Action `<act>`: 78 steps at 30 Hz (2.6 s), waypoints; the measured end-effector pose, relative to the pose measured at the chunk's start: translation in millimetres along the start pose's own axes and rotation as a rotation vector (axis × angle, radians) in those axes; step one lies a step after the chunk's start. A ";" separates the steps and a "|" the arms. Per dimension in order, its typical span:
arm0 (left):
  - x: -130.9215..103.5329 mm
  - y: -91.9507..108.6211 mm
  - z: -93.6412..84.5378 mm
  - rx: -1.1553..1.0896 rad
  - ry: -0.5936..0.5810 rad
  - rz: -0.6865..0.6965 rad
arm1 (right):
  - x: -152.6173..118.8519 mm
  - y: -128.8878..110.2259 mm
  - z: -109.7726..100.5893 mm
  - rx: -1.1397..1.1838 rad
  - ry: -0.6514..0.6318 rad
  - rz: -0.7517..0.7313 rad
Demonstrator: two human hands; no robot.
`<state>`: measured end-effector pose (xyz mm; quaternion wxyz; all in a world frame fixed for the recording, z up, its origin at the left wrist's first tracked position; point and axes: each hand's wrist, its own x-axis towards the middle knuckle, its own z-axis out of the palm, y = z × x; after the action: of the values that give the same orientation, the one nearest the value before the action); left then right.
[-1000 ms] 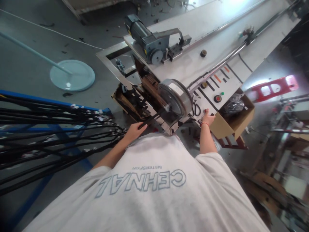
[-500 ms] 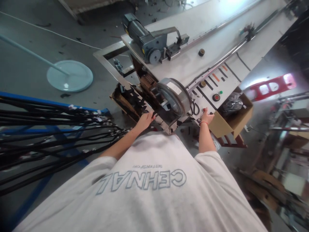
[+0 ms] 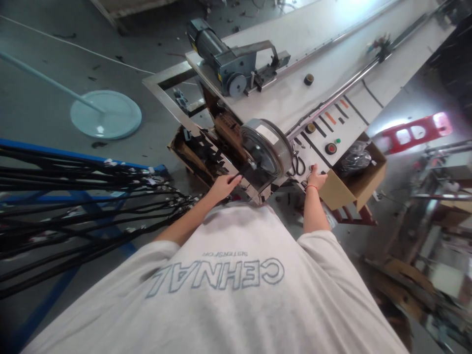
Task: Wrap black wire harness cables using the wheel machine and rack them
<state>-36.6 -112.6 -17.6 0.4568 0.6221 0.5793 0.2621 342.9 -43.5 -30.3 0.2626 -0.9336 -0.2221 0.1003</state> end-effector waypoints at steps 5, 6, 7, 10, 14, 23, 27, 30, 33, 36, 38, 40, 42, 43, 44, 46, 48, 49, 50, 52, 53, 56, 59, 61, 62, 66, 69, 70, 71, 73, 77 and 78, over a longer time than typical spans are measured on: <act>-24.7 -51.2 -7.8 0.219 -0.013 -0.081 | 0.1 0.1 -0.2 0.011 -0.012 -0.002; -30.2 -60.8 -10.5 0.244 -0.004 -0.113 | 0.2 -0.1 -0.2 0.012 -0.014 0.001; -35.4 -68.2 -13.3 0.265 0.010 -0.136 | 0.2 -0.4 -0.1 0.014 -0.015 0.003; -46.7 -72.5 -19.3 0.288 0.060 -0.134 | -0.2 -1.5 -0.1 0.022 -0.015 0.003; -44.2 -46.2 -17.9 0.202 0.083 -0.075 | -0.8 -2.5 -0.4 0.027 -0.011 0.007; 23.0 18.7 3.1 -0.027 0.104 0.039 | 0.4 -2.8 1.5 0.036 0.002 0.009; 34.0 33.2 1.3 0.042 0.009 0.068 | 0.8 -3.1 2.3 0.034 0.004 0.014; 36.3 34.5 -2.2 0.031 -0.057 0.096 | -0.1 -4.2 1.8 0.027 -0.002 0.024; 42.0 31.0 -3.7 -0.181 -0.113 0.057 | -1.6 -5.1 0.6 0.013 -0.009 0.029; 49.0 30.4 -5.2 -0.383 -0.234 -0.070 | -2.1 -5.1 0.1 0.005 -0.001 0.029; 51.6 32.6 -8.0 -0.456 -0.293 -0.190 | -1.8 -4.8 0.7 0.005 0.004 0.028; 52.3 35.2 -12.2 -0.525 -0.334 -0.283 | -1.3 -4.7 1.5 0.007 0.004 0.030; 52.3 36.6 -16.5 -0.594 -0.382 -0.325 | -1.2 -4.8 2.1 0.007 0.002 0.034; 52.5 36.5 -18.2 -0.622 -0.407 -0.335 | -1.5 -5.0 2.1 0.006 0.002 0.036; 52.9 36.1 -19.3 -0.645 -0.428 -0.344 | -1.9 -5.2 1.9 0.006 0.004 0.037; 54.2 34.2 -19.5 -0.673 -0.451 -0.375 | -3.3 -5.8 0.9 0.009 0.003 0.035; 55.3 31.5 -17.3 -0.689 -0.447 -0.402 | -4.8 -6.4 -0.4 0.012 0.002 0.034; 55.5 30.0 -15.7 -0.695 -0.445 -0.406 | -5.3 -6.6 -1.0 0.013 0.000 0.035; 55.5 28.6 -14.2 -0.699 -0.443 -0.403 | -5.7 -6.8 -1.5 0.012 0.000 0.035; 55.0 25.8 -12.2 -0.699 -0.448 -0.370 | -5.9 -7.0 -2.0 0.012 -0.002 0.035; 54.9 24.5 -11.8 -0.693 -0.454 -0.344 | -5.8 -7.0 -2.1 0.014 -0.002 0.034; 55.0 20.1 -11.9 -0.654 -0.473 -0.231 | -5.6 -7.1 -2.3 0.021 -0.005 0.035; 51.2 11.3 -9.2 -0.538 -0.537 -0.077 | -5.9 -6.9 -2.8 0.026 -0.009 0.032; 41.0 0.2 -4.8 -0.394 -0.637 0.002 | -6.2 -6.6 -3.1 0.024 -0.007 0.025; 33.0 -7.3 -2.5 -0.314 -0.680 0.023 | -6.3 -6.4 -3.2 0.022 -0.006 0.024; -9.1 -45.2 0.2 -0.030 -0.488 -0.034 | -6.8 -6.3 -4.0 0.019 -0.015 0.021; -33.1 -67.9 -6.4 0.172 -0.163 -0.146 | -7.2 -6.9 -4.8 0.022 -0.020 0.020; -37.8 -71.4 -8.7 0.220 -0.090 -0.160 | -7.2 -7.1 -4.9 0.025 -0.019 0.023; -40.9 -72.3 -10.4 0.255 -0.041 -0.157 | -7.1 -7.1 -5.0 0.028 -0.019 0.024; -43.1 -67.2 -11.9 0.291 0.028 -0.122 | -6.6 -6.9 -4.8 0.032 -0.017 0.025; -36.9 -43.1 -11.8 0.313 0.103 -0.071 | -4.8 -5.6 -3.7 0.042 -0.012 0.009; -33.8 -37.2 -12.3 0.315 0.118 -0.067 | -4.5 -5.4 -3.5 0.043 -0.013 0.008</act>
<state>-71.4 -145.1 -37.6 0.3275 0.6499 0.6594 0.1887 338.1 -43.0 -24.2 0.2806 -0.9280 -0.2180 0.1121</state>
